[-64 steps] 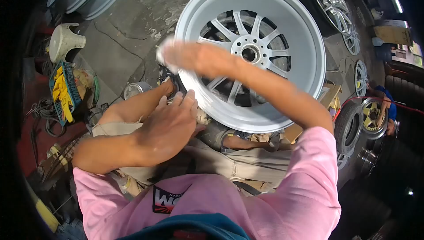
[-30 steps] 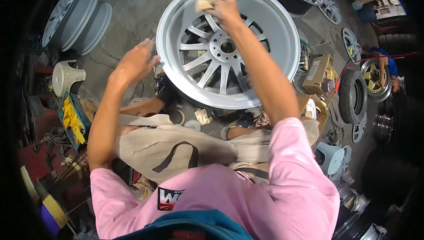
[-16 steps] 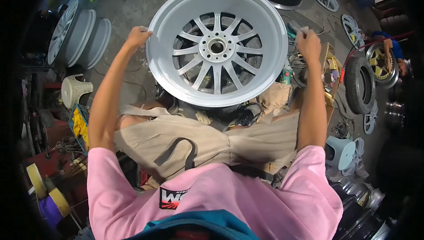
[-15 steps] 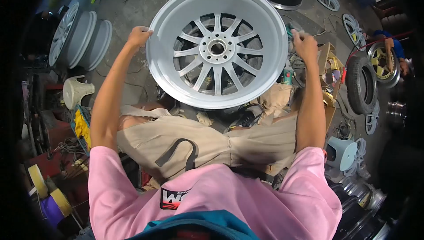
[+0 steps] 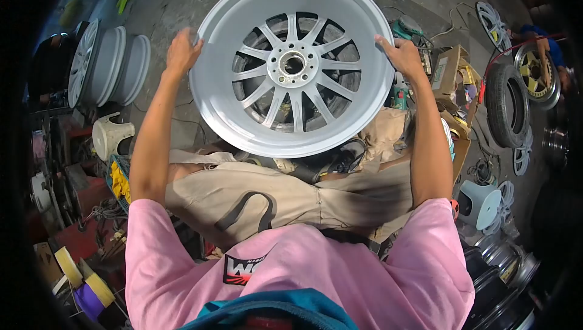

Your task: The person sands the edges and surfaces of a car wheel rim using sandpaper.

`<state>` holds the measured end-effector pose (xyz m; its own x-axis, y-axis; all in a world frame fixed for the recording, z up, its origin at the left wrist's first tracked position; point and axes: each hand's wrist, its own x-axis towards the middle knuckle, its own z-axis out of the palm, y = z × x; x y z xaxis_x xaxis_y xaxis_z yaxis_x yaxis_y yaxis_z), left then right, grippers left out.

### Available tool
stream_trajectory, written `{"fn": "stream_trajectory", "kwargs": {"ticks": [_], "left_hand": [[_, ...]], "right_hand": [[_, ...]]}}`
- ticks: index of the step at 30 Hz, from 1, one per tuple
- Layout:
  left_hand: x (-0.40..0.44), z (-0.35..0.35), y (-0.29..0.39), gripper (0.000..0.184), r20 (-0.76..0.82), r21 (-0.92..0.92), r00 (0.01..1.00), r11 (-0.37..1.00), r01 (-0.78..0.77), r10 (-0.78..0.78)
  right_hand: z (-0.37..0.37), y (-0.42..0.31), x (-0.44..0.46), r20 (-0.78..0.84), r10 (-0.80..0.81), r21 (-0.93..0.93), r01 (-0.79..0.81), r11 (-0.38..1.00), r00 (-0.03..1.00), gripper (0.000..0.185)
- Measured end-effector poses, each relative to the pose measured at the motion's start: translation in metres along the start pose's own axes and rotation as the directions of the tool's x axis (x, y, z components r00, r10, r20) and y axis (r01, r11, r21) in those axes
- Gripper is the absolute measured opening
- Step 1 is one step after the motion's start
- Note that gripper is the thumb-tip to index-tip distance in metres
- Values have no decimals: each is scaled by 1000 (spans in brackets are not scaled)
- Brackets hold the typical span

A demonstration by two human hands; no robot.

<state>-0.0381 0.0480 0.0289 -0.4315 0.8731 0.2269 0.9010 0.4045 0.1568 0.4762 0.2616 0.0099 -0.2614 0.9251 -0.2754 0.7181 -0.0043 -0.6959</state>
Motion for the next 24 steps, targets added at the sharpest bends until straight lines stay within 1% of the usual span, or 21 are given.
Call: {"fn": "stream_trajectory", "kwargs": {"ticks": [1, 2, 4, 6, 8, 9, 10, 11, 12, 13, 14, 15, 17, 18, 20, 21, 22, 23, 24], "left_hand": [[-2, 2, -3, 54, 121, -51, 989, 994, 95, -88], [-4, 6, -5, 52, 242, -90, 956, 977, 195, -168], [-7, 11, -9, 52, 253, -85, 948, 972, 218, -190], [-7, 14, -13, 52, 257, -82, 945, 970, 229, -201], [-5, 7, -20, 47, 299, -184, 941, 957, 223, -161], [-4, -4, -18, 47, 282, -185, 948, 961, 205, -148], [-10, -11, -18, 43, 289, -278, 943, 928, 249, -167], [-18, -16, -18, 39, 308, -367, 932, 880, 301, -191], [-22, -22, -17, 32, 272, -494, 942, 812, 312, -196], [-27, -32, -18, 32, 274, -490, 941, 814, 313, -197], [-32, -61, -11, 31, 204, -510, 961, 818, 265, -185], [-34, -89, -1, 30, 131, -525, 979, 827, 203, -157], [-45, -131, 12, 25, -18, -660, 989, 745, 99, -147], [-48, -148, 13, 23, -92, -662, 984, 748, 53, -151], [-52, -181, 18, 19, -205, -663, 966, 749, -19, -157], [-52, -200, 23, 17, -246, -664, 956, 746, -48, -158], [-47, -216, 21, 18, -304, -579, 950, 806, -122, -74], [-48, -234, 39, 17, -347, -532, 938, 827, -182, -17], [-41, -247, 44, 20, -323, -487, 946, 849, -203, 41]], "right_hand": [[2, 1, -1, -1, -1, -2, 1, 1000, 1000, 64], [6, 1, -1, -11, -8, -7, 8, 1000, 1000, 62], [10, -4, -2, -27, -30, -6, 30, 1000, 999, 61], [11, -17, -15, -185, -68, -190, 32, 981, 980, 56], [17, -3, -10, -239, -83, -187, 38, 982, 968, 56], [18, -4, -9, -279, -89, -189, 36, 981, 956, 56], [21, -1, -9, -350, -79, -201, 8, 980, 933, 57], [19, -5, -15, -350, -76, -199, 5, 980, 934, 57], [13, -11, -23, -353, -67, -155, 12, 988, 933, 58], [10, -14, -29, -357, -58, -108, 21, 994, 932, 58], [14, -8, -29, -444, -109, -48, 98, 994, 889, 58], [13, -13, -36, -460, -96, -28, 93, 995, 883, 58], [9, -33, -53, -413, -103, 17, 121, 993, 905, 57], [13, -39, -53, -424, -100, 34, 127, 991, 900, 57], [27, -46, -51, -455, -164, 149, 256, 955, 875, 57], [32, -45, -46, -447, -164, 159, 258, 953, 880, 57], [37, -45, -39, -414, -218, 110, 286, 952, 884, 55], [45, -44, -32, -371, -274, 62, 318, 946, 887, 54], [53, -39, -22, -351, -283, 66, 325, 943, 893, 54]]}}
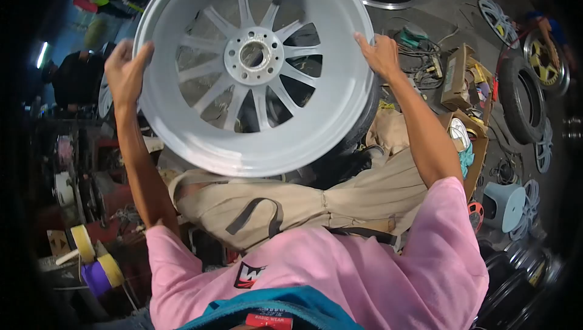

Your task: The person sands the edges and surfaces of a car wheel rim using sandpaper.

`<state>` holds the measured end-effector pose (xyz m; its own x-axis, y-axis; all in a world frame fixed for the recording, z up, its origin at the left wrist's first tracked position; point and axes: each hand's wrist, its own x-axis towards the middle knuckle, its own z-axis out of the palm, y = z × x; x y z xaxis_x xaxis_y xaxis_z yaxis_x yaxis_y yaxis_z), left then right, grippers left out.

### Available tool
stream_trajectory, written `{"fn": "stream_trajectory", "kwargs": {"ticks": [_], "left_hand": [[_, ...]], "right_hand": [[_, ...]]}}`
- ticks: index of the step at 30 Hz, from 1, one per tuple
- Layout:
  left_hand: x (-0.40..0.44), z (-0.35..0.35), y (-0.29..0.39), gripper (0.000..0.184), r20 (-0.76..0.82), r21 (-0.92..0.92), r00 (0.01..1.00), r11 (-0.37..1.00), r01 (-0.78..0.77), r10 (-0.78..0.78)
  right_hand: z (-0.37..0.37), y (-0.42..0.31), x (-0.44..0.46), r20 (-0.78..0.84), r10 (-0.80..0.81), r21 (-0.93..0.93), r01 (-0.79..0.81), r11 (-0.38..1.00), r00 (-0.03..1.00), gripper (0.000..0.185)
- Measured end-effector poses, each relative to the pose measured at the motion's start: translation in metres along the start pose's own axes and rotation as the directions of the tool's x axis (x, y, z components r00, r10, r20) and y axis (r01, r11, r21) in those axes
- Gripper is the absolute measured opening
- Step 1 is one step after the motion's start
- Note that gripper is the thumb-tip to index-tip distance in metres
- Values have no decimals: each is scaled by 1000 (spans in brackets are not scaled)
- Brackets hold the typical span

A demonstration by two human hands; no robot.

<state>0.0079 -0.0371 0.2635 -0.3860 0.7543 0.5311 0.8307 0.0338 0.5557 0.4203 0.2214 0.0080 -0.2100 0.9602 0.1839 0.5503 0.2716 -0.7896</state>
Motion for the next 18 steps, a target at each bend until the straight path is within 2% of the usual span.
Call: {"fn": "stream_trajectory", "kwargs": {"ticks": [2, 3, 4, 5, 6, 7, 9, 10, 12, 13, 14, 15, 17, 18], "left_hand": [[15, 22, 28, 29, 38, 113, 998, 992, -51, 47], [20, 40, 45, 40, 127, 251, 988, 961, -118, 88], [12, 79, 53, 45, 61, 247, 958, 926, -286, 280], [-3, 113, 68, 46, 259, 181, 958, 969, -170, 119], [-11, 159, 70, 37, 311, 345, 947, 920, -187, 76], [-9, 173, 92, 28, 320, 257, 946, 956, -139, 51], [-1, 195, 147, 29, 254, 220, 963, 965, -143, 85], [-3, 213, 161, 29, 314, 220, 942, 956, -194, 119], [-9, 241, 182, 30, 348, 280, 924, 923, -263, 158], [-5, 242, 176, 30, 341, 278, 924, 920, -275, 173], [1, 236, 166, 30, 288, 294, 947, 928, -227, 141], [4, 230, 157, 30, 246, 305, 964, 935, -179, 104], [3, 207, 141, 31, 290, 329, 957, 936, -125, 26], [0, 198, 132, 29, 276, 306, 961, 948, -85, -3]], "right_hand": [[9, 19, 13, 265, -140, -314, 223, 923, 954, 59], [9, 15, 15, 272, -150, -316, 236, 919, 950, 59], [9, 10, 13, 210, -174, -255, 225, 940, 962, 59], [9, 3, 12, 150, -195, -191, 222, 956, 969, 60], [0, -19, 6, 164, -120, -157, 146, 977, 979, 65], [-8, -35, -3, 167, -131, -165, 159, 973, 977, 65], [-33, -49, -22, 227, 32, 21, -38, 999, 973, 72], [-35, -35, -25, 231, 96, 62, -113, 992, 968, 78], [-44, -26, -27, 255, 68, 61, -86, 994, 965, 77], [-52, -21, -28, 271, 58, 57, -76, 995, 961, 76], [-61, -31, -37, 293, 31, 191, -90, 977, 956, 79], [-73, -42, -47, 282, 46, 194, -104, 976, 958, 79], [-80, -74, -61, 395, -23, 355, -129, 926, 918, 81], [-77, -89, -68, 398, -107, 290, -14, 957, 911, 82]]}}
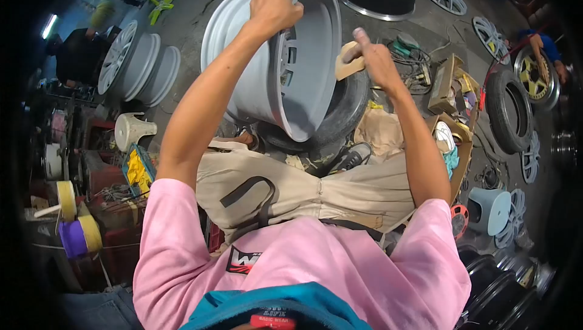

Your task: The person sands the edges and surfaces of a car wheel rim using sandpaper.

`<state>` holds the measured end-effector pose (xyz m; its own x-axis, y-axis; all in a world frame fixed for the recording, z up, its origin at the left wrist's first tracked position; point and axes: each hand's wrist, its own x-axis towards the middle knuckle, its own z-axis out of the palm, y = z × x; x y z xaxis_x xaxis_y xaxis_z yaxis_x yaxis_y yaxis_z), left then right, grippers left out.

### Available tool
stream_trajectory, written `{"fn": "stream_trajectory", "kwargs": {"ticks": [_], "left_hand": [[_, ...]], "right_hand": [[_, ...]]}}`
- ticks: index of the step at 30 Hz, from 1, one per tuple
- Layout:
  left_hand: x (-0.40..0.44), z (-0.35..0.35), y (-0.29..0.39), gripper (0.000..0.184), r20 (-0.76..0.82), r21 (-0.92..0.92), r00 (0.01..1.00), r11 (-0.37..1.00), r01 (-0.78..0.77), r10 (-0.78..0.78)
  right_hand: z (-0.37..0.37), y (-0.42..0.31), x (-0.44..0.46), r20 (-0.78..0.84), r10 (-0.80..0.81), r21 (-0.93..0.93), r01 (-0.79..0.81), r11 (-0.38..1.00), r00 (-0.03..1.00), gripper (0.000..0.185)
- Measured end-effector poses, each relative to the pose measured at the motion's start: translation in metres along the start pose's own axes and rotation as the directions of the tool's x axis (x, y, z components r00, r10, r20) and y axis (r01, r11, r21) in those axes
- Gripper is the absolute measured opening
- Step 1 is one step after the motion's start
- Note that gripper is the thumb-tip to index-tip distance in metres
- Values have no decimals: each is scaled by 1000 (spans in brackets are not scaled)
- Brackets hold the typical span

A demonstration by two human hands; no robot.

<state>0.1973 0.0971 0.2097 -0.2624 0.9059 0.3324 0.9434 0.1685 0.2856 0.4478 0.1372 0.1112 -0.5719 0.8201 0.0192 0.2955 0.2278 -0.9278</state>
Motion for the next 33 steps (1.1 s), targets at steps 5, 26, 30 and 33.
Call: {"fn": "stream_trajectory", "kwargs": {"ticks": [5, 26, 30, 33], "left_hand": [[-16, 6, -11, 39, -55, -183, 997, 981, -71, 62], [-183, -14, -188, 64, 213, -584, 901, 690, 427, -377], [-192, 17, -204, 61, 151, -511, 890, 737, 443, -430], [-188, 20, -191, 52, -18, -441, 917, 826, 351, -399]], "right_hand": [[85, -40, -61, 300, -182, -133, 230, 964, 936, 57], [189, 66, -128, 274, -286, -545, 393, 740, 918, 40], [177, 57, -123, 336, -306, -507, 445, 738, 891, 43], [170, 48, -120, 315, -322, -493, 444, 748, 893, 43]]}}
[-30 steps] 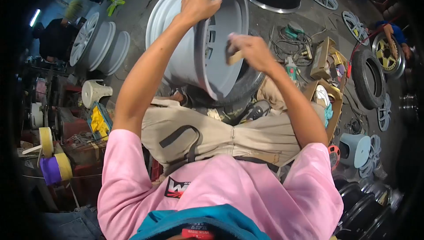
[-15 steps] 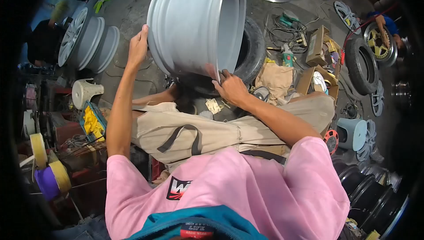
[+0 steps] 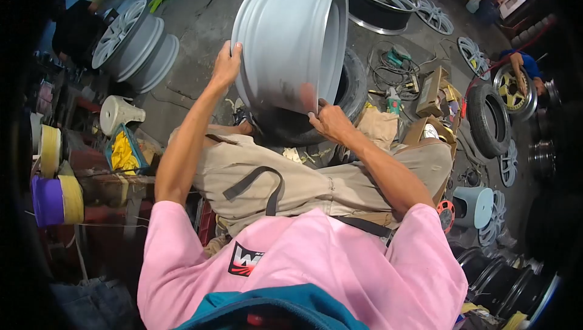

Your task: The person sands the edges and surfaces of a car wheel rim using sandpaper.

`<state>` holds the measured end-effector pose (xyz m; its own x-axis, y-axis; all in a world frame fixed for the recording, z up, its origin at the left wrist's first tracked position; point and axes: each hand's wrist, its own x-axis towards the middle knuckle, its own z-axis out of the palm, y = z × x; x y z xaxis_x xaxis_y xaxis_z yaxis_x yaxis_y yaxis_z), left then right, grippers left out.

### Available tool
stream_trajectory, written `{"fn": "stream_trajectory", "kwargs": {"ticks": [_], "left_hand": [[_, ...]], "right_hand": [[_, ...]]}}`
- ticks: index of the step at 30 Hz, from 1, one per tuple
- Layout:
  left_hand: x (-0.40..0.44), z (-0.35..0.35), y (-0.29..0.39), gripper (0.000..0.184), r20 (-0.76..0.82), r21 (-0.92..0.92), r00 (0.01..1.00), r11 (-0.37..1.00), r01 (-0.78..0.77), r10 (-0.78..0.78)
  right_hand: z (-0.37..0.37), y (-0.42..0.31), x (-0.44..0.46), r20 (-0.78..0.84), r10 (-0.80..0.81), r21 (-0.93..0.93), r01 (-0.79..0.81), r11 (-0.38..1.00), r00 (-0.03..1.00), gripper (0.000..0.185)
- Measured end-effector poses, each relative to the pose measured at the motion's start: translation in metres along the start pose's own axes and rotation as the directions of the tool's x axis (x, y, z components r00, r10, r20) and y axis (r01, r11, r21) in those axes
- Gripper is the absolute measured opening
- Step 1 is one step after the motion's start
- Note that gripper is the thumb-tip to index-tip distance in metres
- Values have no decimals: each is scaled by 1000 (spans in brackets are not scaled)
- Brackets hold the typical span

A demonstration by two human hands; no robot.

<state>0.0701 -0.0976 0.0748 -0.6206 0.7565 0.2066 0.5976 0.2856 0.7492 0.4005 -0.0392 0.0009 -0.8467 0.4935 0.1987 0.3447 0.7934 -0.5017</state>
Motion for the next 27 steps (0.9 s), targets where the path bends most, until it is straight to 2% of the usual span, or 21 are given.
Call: {"fn": "stream_trajectory", "kwargs": {"ticks": [2, 3, 4, 5, 6, 8, 9, 10, 12, 13, 14, 15, 16, 18, 20, 22, 23, 24, 25, 26, 27], "left_hand": [[-2, 3, 24, 49, -140, -210, 988, 974, -88, 59], [5, 4, 37, 49, -126, -219, 989, 971, -99, 73], [13, 4, 49, 47, -68, -329, 995, 940, -87, 68], [21, 3, 60, 45, -12, -432, 998, 900, -65, 66], [29, 3, 72, 45, -12, -436, 997, 897, -71, 73], [41, 8, 91, 49, -2, -454, 999, 890, -37, 40], [49, 17, 93, 49, 3, -453, 1000, 891, -26, 31], [59, 27, 96, 49, -16, -486, 996, 870, -84, 87], [64, 38, 100, 48, -50, -517, 991, 845, -135, 128], [66, 43, 103, 48, -116, -442, 984, 880, -175, 137], [66, 48, 103, 47, -174, -362, 973, 909, -207, 152], [64, 51, 99, 46, -169, -389, 970, 893, -227, 173], [63, 51, 95, 46, -155, -384, 974, 898, -216, 168], [60, 42, 87, 45, -195, -406, 959, 873, -269, 205], [60, 34, 76, 49, -176, -432, 961, 861, -269, 212], [53, 24, 83, 55, -82, -410, 968, 878, -248, 235], [40, 15, 94, 60, -160, -274, 959, 923, -269, 232], [40, 14, 95, 60, -141, -278, 961, 922, -270, 238], [42, 10, 94, 62, -317, -82, 850, 880, -468, 422], [42, 8, 98, 64, -441, 144, 671, 784, -603, 597], [31, 4, 120, 53, -422, -46, 681, 736, -675, 599]], "right_hand": [[-24, 16, 2, 19, 17, 0, -17, 1000, 1000, 43], [-44, 21, 1, 53, 31, 5, -31, 999, 998, 42], [-67, 27, 1, 43, 46, -3, -46, 999, 998, 42], [-102, 19, 7, 61, 177, 138, -183, 973, 982, 42], [-130, 16, 15, 96, 292, 274, -307, 911, 952, 41], [-155, 25, 28, 87, 403, 377, -404, 833, 911, 39], [-161, 27, 34, 43, 413, 478, -382, 791, 910, 38], [-166, 39, 40, 106, 466, 518, -449, 728, 878, 39], [-159, 52, 47, -124, 463, 581, -314, 751, 878, 42], [-161, 60, 52, -118, 459, 579, -314, 752, 881, 42], [-164, 62, 57, -218, 483, 452, -351, 820, 848, 42], [-166, 66, 57, -316, 495, 320, -400, 859, 810, 42], [-167, 69, 58, -306, 507, 330, -410, 851, 806, 42], [-175, 55, 74, -372, 325, 184, -274, 944, 870, 43], [-174, 49, 87, -471, 306, 183, -248, 952, 828, 39], [-176, 63, 100, -716, 34, -68, -118, 991, 697, 36], [-184, 63, 101, -754, 1, -95, -110, 989, 657, 33], [-197, 60, 100, -789, -37, -125, -101, 987, 613, 30], [-210, 59, 93, -741, -103, -217, -91, 972, 664, 31], [-219, 45, 86, -744, -96, -216, -103, 971, 661, 31], [-226, 21, 78, -617, 50, 97, 13, 995, 785, 41]]}}
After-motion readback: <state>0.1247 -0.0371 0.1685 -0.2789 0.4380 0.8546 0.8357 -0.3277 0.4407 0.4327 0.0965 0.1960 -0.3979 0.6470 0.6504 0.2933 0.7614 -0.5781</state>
